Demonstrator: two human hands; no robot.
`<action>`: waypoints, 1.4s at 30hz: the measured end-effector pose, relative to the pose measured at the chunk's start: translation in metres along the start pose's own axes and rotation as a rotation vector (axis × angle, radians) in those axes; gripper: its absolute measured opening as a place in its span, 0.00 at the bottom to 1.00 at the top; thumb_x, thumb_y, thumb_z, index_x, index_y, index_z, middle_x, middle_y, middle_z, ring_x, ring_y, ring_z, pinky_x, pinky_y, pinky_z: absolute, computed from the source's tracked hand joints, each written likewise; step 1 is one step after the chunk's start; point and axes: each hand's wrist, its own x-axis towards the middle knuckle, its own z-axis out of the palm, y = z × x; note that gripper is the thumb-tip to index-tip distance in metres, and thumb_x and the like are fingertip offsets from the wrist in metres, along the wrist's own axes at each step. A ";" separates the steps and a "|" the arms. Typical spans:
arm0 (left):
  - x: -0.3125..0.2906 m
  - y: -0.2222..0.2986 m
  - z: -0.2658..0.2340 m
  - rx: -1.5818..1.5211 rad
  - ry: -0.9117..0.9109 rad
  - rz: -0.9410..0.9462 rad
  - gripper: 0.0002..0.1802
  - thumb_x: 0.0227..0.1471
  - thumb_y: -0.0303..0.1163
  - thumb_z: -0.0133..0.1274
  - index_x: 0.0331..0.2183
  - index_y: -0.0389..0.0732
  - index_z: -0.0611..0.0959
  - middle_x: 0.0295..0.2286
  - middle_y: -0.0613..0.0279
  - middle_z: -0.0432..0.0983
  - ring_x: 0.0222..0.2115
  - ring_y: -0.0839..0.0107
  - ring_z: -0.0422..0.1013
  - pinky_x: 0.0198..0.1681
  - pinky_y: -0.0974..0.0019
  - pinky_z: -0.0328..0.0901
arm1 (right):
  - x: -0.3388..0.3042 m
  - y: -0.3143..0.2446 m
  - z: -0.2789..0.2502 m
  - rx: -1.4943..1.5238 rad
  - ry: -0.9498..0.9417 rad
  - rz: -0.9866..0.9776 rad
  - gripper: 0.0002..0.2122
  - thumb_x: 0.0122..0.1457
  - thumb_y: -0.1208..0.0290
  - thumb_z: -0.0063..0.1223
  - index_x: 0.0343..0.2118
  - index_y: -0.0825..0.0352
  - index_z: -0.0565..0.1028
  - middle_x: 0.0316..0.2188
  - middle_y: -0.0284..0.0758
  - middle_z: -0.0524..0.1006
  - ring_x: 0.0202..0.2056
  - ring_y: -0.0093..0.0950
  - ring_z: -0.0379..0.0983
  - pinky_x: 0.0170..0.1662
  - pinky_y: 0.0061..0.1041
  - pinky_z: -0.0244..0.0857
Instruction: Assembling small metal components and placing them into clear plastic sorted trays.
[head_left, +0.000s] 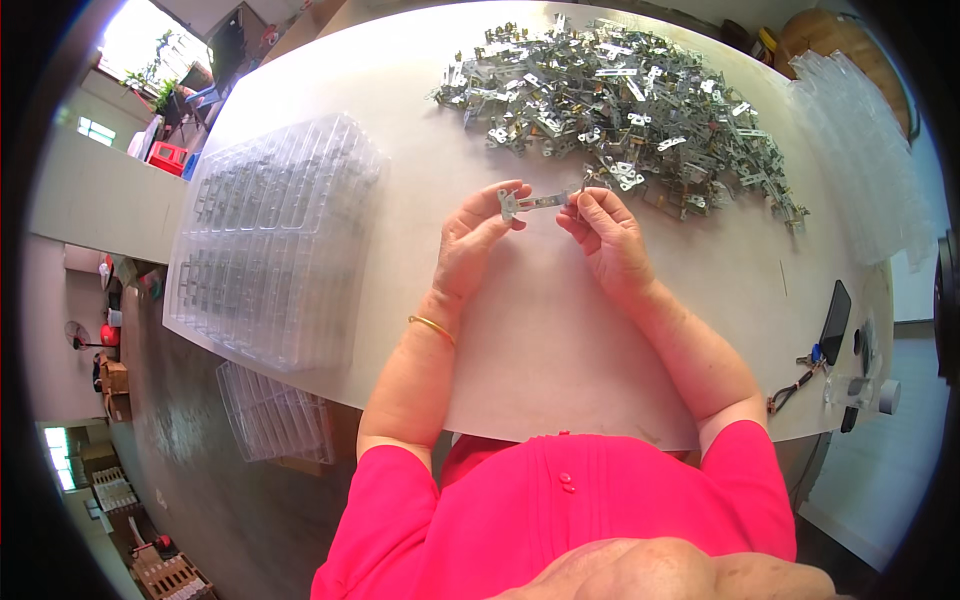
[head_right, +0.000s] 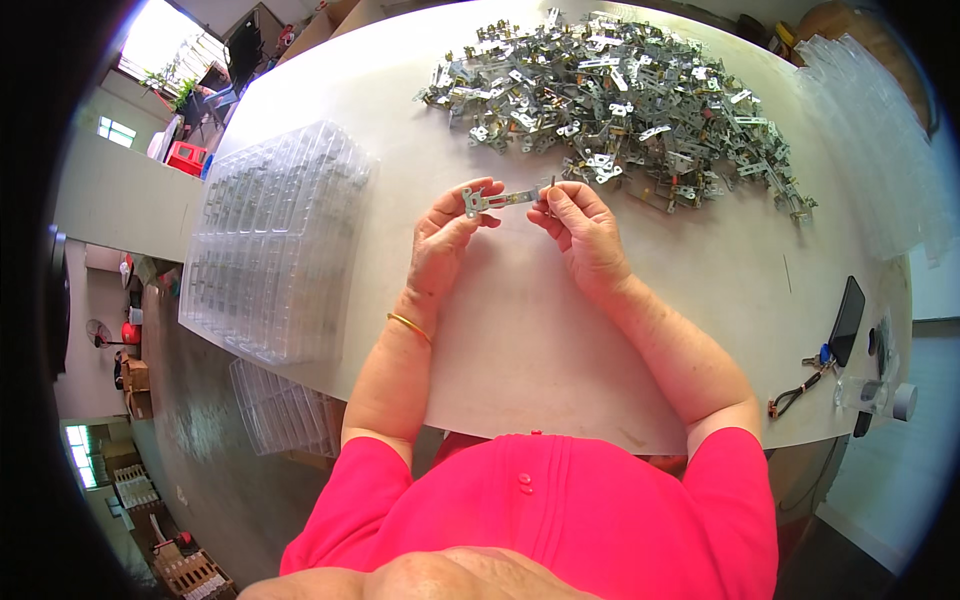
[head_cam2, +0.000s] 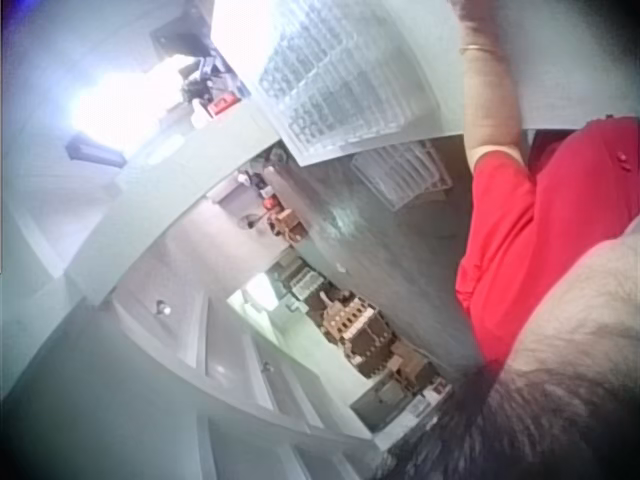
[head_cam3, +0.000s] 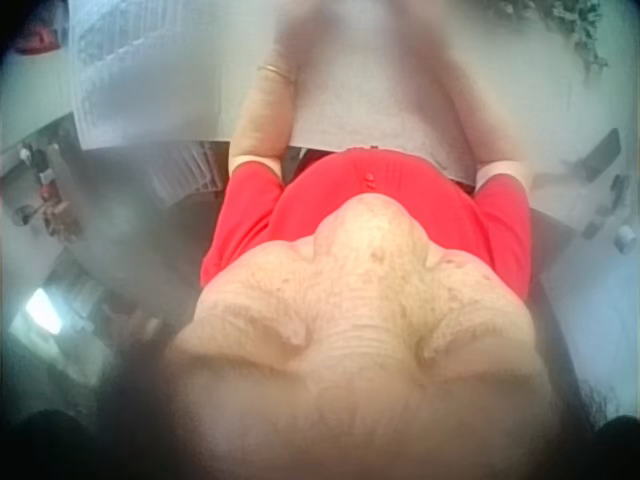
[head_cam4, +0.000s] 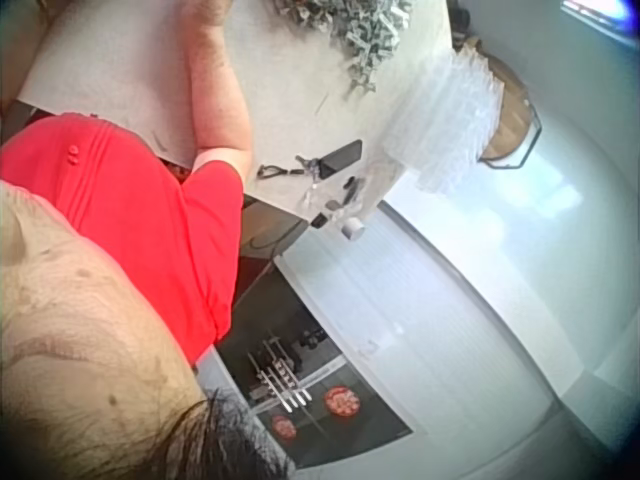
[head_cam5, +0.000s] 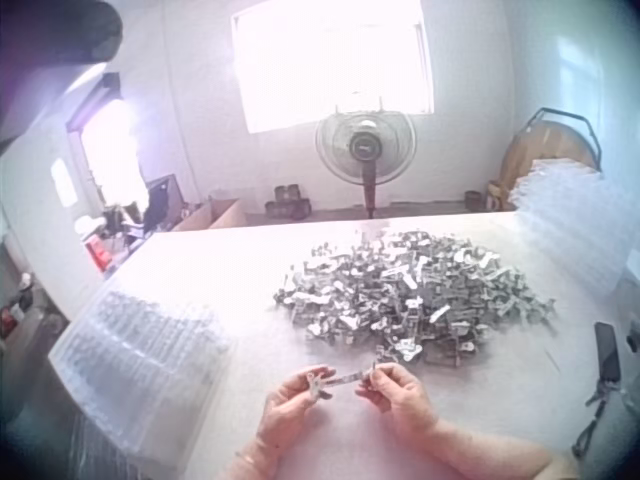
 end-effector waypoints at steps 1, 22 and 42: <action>0.000 0.000 0.002 0.000 0.000 -0.001 0.20 0.60 0.28 0.45 0.53 0.31 0.74 0.50 0.49 0.74 0.49 0.65 0.71 0.51 0.62 0.67 | 0.000 0.000 0.000 0.029 0.006 0.020 0.04 0.66 0.72 0.48 0.39 0.64 0.74 0.38 0.31 0.77 0.41 0.23 0.75 0.50 0.26 0.71; -0.003 -0.001 0.006 0.152 0.051 -0.170 0.12 0.64 0.37 0.49 0.34 0.39 0.80 0.24 0.68 0.73 0.22 0.80 0.68 0.25 0.76 0.65 | -0.017 -0.002 0.019 -0.553 -0.109 -0.047 0.06 0.65 0.67 0.52 0.41 0.62 0.75 0.20 0.23 0.71 0.23 0.11 0.65 0.24 0.13 0.59; -0.006 -0.001 0.014 0.777 0.084 0.127 0.07 0.57 0.28 0.57 0.28 0.37 0.79 0.17 0.74 0.67 0.20 0.84 0.59 0.22 0.74 0.57 | -0.017 0.004 0.021 -0.689 -0.131 -0.206 0.10 0.66 0.77 0.46 0.48 0.65 0.69 0.26 0.28 0.74 0.27 0.15 0.70 0.32 0.18 0.68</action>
